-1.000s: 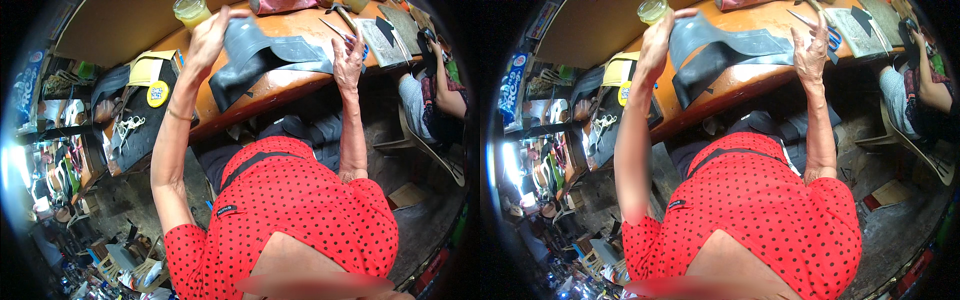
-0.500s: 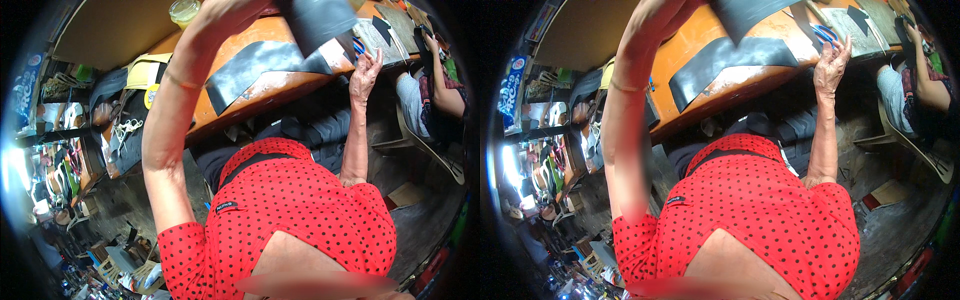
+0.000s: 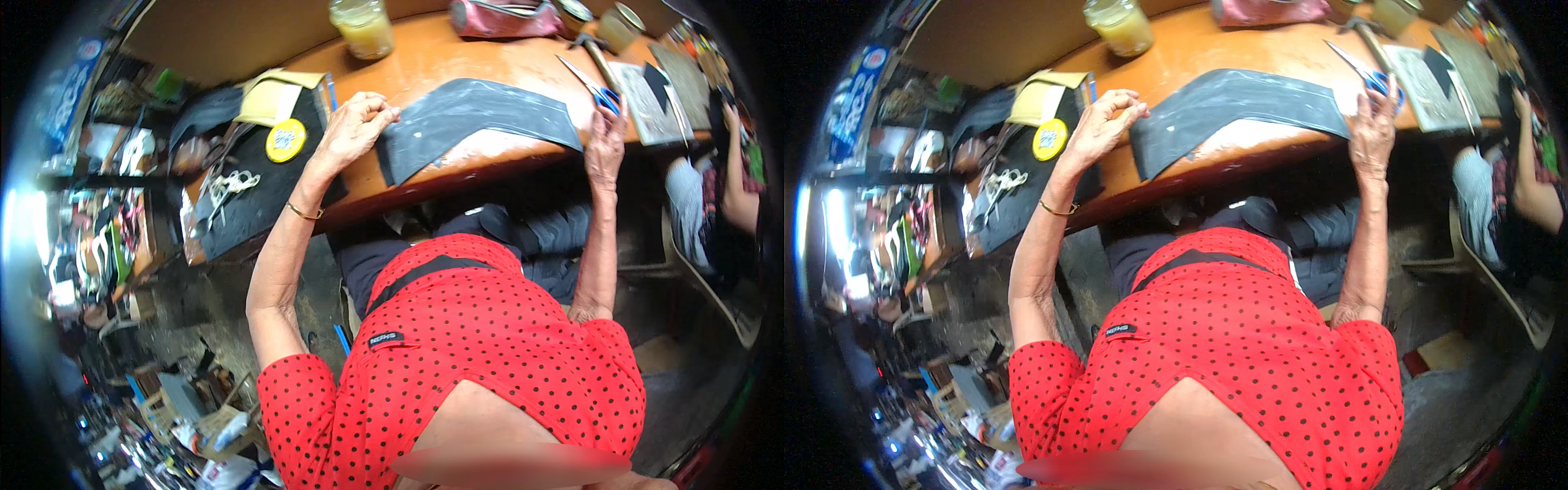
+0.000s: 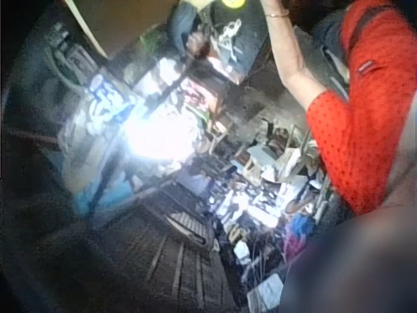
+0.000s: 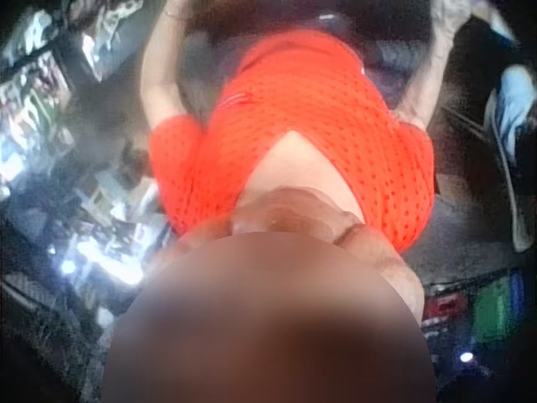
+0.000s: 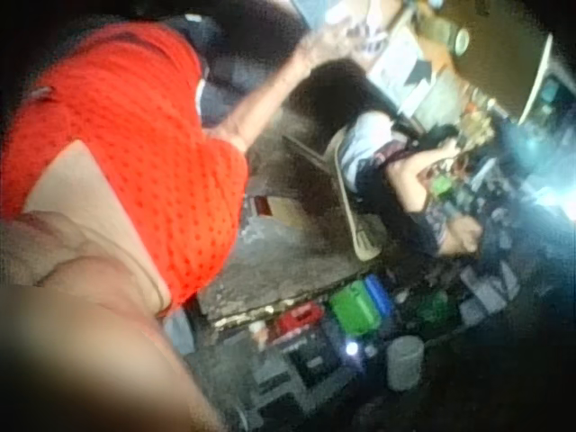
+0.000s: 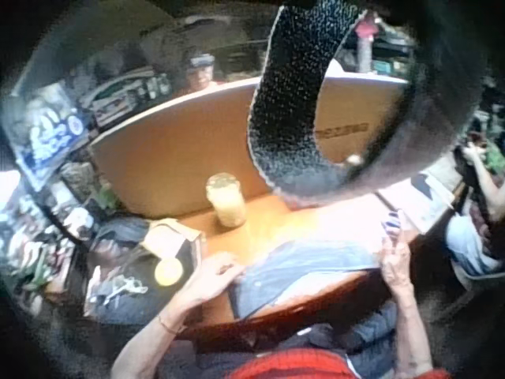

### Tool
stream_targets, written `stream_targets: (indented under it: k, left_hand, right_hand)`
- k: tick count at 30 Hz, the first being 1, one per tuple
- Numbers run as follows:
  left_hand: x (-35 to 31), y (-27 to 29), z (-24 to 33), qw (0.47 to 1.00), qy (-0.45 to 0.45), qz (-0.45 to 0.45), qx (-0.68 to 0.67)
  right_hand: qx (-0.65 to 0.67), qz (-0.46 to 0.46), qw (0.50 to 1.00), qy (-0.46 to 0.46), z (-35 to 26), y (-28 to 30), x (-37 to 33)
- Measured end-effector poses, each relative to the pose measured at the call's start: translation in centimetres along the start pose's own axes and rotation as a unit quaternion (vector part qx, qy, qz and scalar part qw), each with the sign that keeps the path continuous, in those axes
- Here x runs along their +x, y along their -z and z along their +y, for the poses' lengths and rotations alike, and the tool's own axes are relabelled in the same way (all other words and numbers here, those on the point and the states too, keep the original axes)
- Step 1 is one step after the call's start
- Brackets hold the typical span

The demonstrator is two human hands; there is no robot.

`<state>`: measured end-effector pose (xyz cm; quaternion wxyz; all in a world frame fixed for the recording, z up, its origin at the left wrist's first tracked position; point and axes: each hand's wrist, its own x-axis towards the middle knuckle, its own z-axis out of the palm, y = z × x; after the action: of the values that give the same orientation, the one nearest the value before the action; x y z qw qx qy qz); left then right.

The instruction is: The person repeatedly applies a yellow paste from a jar onto a black rubber sole piece using a small brush, then sets the piece aside. The process is repeated on multiple sole pieces at a workbench in a shoe workshop.

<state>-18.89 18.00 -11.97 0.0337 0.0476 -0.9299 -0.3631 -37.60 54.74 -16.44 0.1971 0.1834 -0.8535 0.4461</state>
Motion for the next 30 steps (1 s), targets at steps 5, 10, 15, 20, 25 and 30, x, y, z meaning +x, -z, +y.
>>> stream_targets:
  k: [5,10,15,20,25,30]
  left_hand:
    - [-5.2,2.8,-3.4,0.896,0.050,0.288,0.334]
    - [-8.9,3.0,-6.0,0.915,0.159,0.293,0.228]
    - [-7.2,3.6,-3.2,0.847,0.033,0.520,-0.105]
    - [5.9,4.6,0.7,0.867,-0.180,0.424,0.188]
    - [13.7,5.5,-0.3,0.872,-0.184,0.342,0.297]
    - [13.2,5.4,-0.2,0.913,-0.195,0.325,0.152]
  right_hand:
    - [0.071,0.010,0.995,-0.075,3.2,-0.7,2.3]
    - [0.106,0.098,0.984,-0.108,5.4,-2.6,2.9]
    - [0.142,0.159,0.972,-0.102,5.7,-3.9,2.7]
    - [0.199,0.147,0.965,-0.088,5.8,-4.1,2.7]
    - [0.120,0.147,0.977,-0.098,5.7,-4.1,2.5]
    - [0.090,0.125,0.984,-0.092,4.5,-3.9,2.2]
